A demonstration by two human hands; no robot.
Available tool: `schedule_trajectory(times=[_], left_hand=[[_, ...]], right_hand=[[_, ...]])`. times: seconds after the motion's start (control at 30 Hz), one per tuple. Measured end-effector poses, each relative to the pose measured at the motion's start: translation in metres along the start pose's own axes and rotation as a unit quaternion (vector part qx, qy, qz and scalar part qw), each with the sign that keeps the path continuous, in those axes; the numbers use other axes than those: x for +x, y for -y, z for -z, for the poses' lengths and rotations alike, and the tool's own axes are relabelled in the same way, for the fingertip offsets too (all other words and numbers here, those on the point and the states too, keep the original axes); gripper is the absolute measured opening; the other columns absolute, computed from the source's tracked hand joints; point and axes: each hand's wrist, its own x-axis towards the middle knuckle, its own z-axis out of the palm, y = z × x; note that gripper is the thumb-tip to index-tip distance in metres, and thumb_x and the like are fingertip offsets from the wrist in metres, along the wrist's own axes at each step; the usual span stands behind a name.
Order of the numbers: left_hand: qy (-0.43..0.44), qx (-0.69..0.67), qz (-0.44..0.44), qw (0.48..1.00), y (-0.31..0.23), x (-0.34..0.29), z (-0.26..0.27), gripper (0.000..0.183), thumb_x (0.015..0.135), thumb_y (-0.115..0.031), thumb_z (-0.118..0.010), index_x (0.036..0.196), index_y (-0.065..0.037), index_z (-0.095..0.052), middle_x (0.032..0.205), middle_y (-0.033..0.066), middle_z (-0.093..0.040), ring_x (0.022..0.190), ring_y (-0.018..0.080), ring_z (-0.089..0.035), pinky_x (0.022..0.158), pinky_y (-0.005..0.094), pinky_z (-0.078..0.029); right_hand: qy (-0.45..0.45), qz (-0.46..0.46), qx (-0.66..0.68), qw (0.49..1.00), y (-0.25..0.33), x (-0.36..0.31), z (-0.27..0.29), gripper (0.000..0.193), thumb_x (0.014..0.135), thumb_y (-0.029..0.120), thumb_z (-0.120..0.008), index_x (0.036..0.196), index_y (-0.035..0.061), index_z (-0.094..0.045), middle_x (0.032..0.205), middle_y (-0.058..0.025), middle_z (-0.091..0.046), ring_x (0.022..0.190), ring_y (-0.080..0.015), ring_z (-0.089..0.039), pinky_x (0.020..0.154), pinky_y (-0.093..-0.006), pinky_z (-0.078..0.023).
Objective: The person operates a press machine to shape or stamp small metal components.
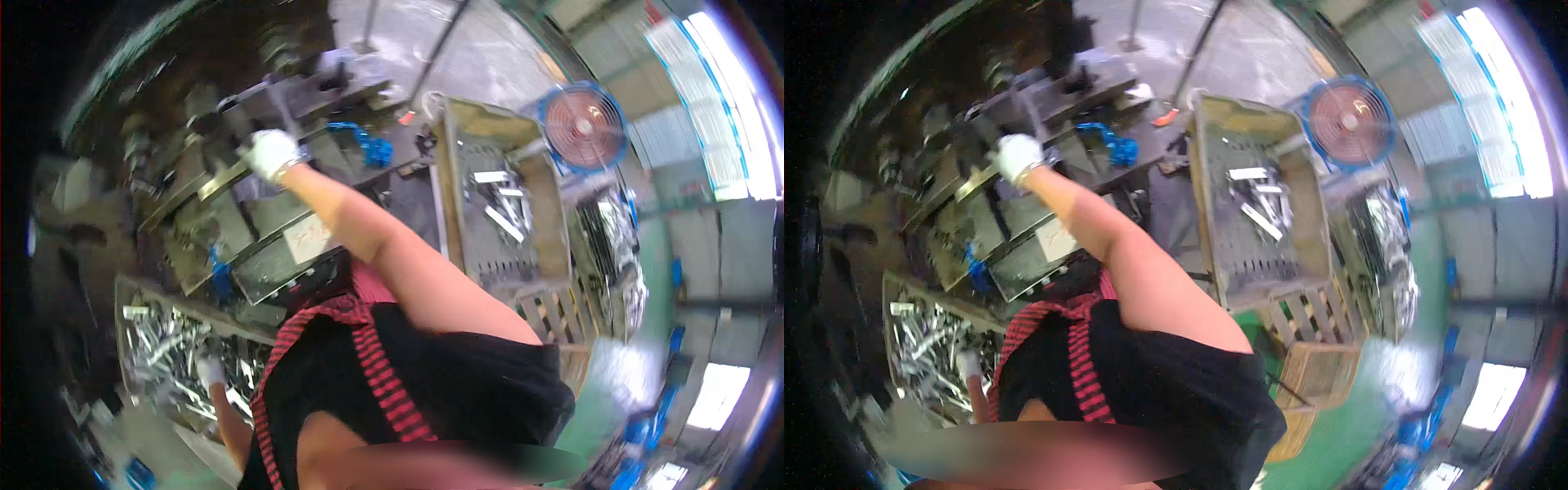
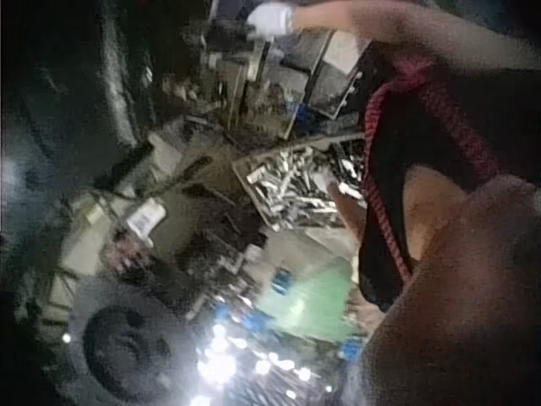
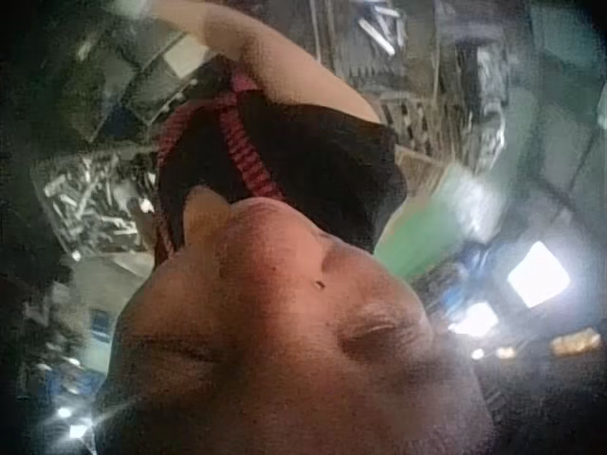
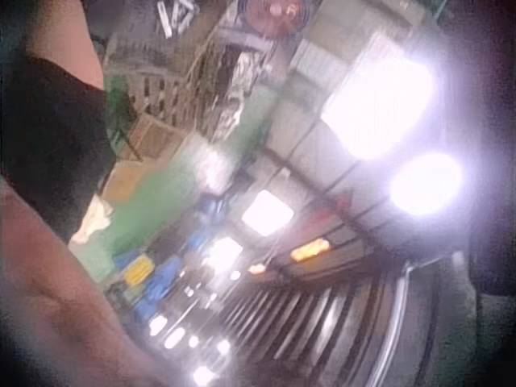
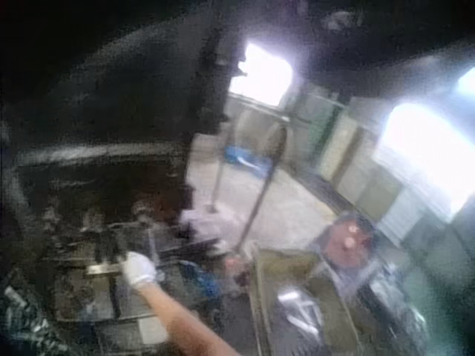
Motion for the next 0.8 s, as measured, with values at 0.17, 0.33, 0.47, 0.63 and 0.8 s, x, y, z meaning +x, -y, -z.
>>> schedule_trajectory(times=[0.17, 0.33, 0.47, 0.63, 0.8], left_hand=[[-0.022, -0.574, 0.226, 0.787, 0.010, 0.006, 0.046, 0.025, 0.083, -0.035, -0.064, 0.084, -0.011, -0.059, 0.056, 0.0003, -0.052, 0.035, 0.0090, -0.039, 0.030, 0.0222, -0.026], [0.113, -0.737, 0.097, 0.659, -0.034, -0.036, 0.092, 0.029, 0.082, -0.026, -0.057, 0.107, -0.011, -0.055, 0.080, 0.0010, -0.058, 0.046, 0.0058, -0.040, 0.041, 0.0167, -0.032], [0.112, -0.676, 0.112, 0.719, -0.112, -0.073, 0.113, 0.035, 0.080, -0.011, -0.056, 0.115, -0.008, -0.053, 0.098, 0.0057, -0.058, 0.056, 0.0090, -0.044, 0.049, 0.0204, -0.037], [0.107, -0.579, -0.056, 0.806, -0.243, -0.071, 0.106, 0.028, 0.086, -0.017, -0.053, 0.108, -0.001, -0.054, 0.095, 0.0080, -0.063, 0.071, 0.0132, -0.057, 0.063, 0.0235, -0.046], [0.078, -0.437, -0.168, 0.880, -0.375, -0.029, 0.082, 0.032, 0.087, -0.022, -0.051, 0.110, 0.001, -0.055, 0.086, 0.0072, -0.062, 0.073, 0.0117, -0.054, 0.069, 0.0272, -0.045]], right_hand=[[-0.056, -0.009, 0.019, 0.998, 0.006, -0.007, -0.007, 0.036, 0.077, 0.042, -0.061, 0.088, 0.0084, -0.066, 0.086, -0.0147, -0.065, 0.083, -0.0325, -0.061, 0.074, -0.0421, -0.048], [-0.095, 0.017, 0.126, 0.987, -0.001, -0.012, -0.008, 0.033, 0.078, 0.037, -0.060, 0.091, 0.0069, -0.066, 0.089, -0.0165, -0.064, 0.085, -0.0339, -0.060, 0.076, -0.0410, -0.048], [-0.075, -0.119, 0.104, 0.985, -0.003, -0.006, -0.002, 0.032, 0.075, 0.028, -0.061, 0.090, 0.0011, -0.063, 0.093, -0.0213, -0.063, 0.092, -0.0357, -0.060, 0.082, -0.0402, -0.047], [0.077, -0.142, 0.228, 0.960, 0.020, -0.003, 0.007, 0.038, 0.072, 0.028, -0.066, 0.094, -0.0029, -0.062, 0.093, -0.0227, -0.064, 0.083, -0.0320, -0.064, 0.077, -0.0353, -0.049], [0.050, -0.043, 0.224, 0.972, -0.004, -0.030, 0.034, 0.031, 0.077, 0.022, -0.068, 0.098, -0.0004, -0.064, 0.092, -0.0069, -0.066, 0.076, -0.0166, -0.060, 0.068, -0.0302, -0.048]])
